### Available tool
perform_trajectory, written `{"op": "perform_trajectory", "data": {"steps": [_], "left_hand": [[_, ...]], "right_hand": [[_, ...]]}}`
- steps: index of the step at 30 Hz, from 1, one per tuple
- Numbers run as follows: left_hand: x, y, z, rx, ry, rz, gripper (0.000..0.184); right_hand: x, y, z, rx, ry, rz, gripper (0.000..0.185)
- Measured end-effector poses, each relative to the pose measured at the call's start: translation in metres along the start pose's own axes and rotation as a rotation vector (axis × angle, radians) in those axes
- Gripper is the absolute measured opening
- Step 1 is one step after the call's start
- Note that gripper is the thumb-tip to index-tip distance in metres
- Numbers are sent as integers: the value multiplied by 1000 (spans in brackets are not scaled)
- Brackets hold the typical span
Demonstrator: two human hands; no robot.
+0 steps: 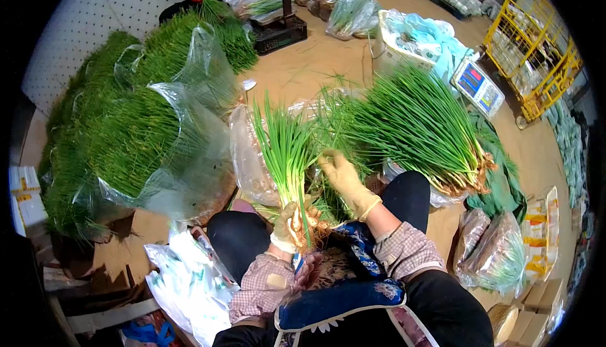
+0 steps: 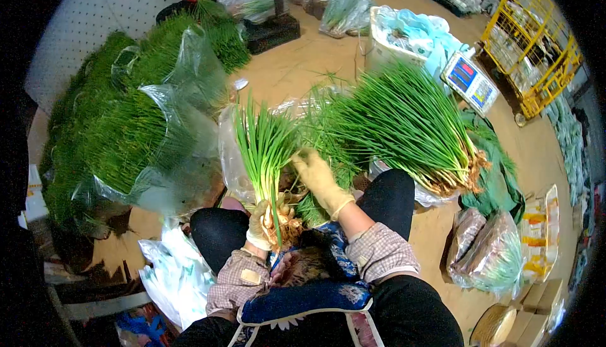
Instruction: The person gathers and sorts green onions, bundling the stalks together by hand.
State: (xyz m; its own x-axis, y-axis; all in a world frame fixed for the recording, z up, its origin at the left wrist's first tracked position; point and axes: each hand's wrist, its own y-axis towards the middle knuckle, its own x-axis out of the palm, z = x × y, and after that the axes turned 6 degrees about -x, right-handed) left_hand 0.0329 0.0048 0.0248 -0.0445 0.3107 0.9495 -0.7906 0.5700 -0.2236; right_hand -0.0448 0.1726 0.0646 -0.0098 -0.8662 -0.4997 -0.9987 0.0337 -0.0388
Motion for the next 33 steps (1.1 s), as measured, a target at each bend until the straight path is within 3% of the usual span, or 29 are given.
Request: {"op": "perform_trajectory", "data": {"steps": [2, 6, 8, 10, 12, 13, 14, 24, 26, 28, 29, 30, 32, 33], "left_hand": [[5, -3, 0, -48, -31, -11, 45], [11, -7, 3, -99, -45, -19, 44], [13, -7, 3, -89, -53, -35, 43], [13, -7, 4, -44, -54, 60, 42], [13, -4, 3, -13, -64, 74, 43], [11, -3, 3, -4, -53, 68, 42], [10, -3, 3, 5, -40, 62, 42], [-1, -2, 3, -15, -64, 12, 45], [1, -3, 4, -11, -44, 20, 46], [9, -4, 6, -24, -6, -4, 48], [15, -6, 7, -31, 12, 8, 48], [5, -4, 7, -24, 11, 5, 48], [-25, -2, 7, -47, -25, 7, 48], [-19, -5, 11, -103, -23, -60, 46]], "right_hand": [[13, 12, 1, 207, 236, -148, 51], [38, 28, 33, 27, 289, -125, 46], [17, 18, 5, 59, -67, -236, 35], [5, 9, -2, 122, 81, -295, 29], [-4, 4, 5, 162, 609, -372, 27], [-17, 1, -4, 102, 626, -296, 20], [-33, 1, -9, 50, 683, -274, 24], [-80, 35, 29, 148, 892, 373, 23], [-70, 42, 56, 36, 354, 142, 36], [-61, 25, 44, 32, -285, -158, 81], [-53, 15, 20, 146, -250, -321, 79], [-38, 3, 10, -43, -137, -432, 81], [-27, -17, -10, 9, 283, -777, 66], [-22, -25, -17, -158, 141, -711, 56]]}}
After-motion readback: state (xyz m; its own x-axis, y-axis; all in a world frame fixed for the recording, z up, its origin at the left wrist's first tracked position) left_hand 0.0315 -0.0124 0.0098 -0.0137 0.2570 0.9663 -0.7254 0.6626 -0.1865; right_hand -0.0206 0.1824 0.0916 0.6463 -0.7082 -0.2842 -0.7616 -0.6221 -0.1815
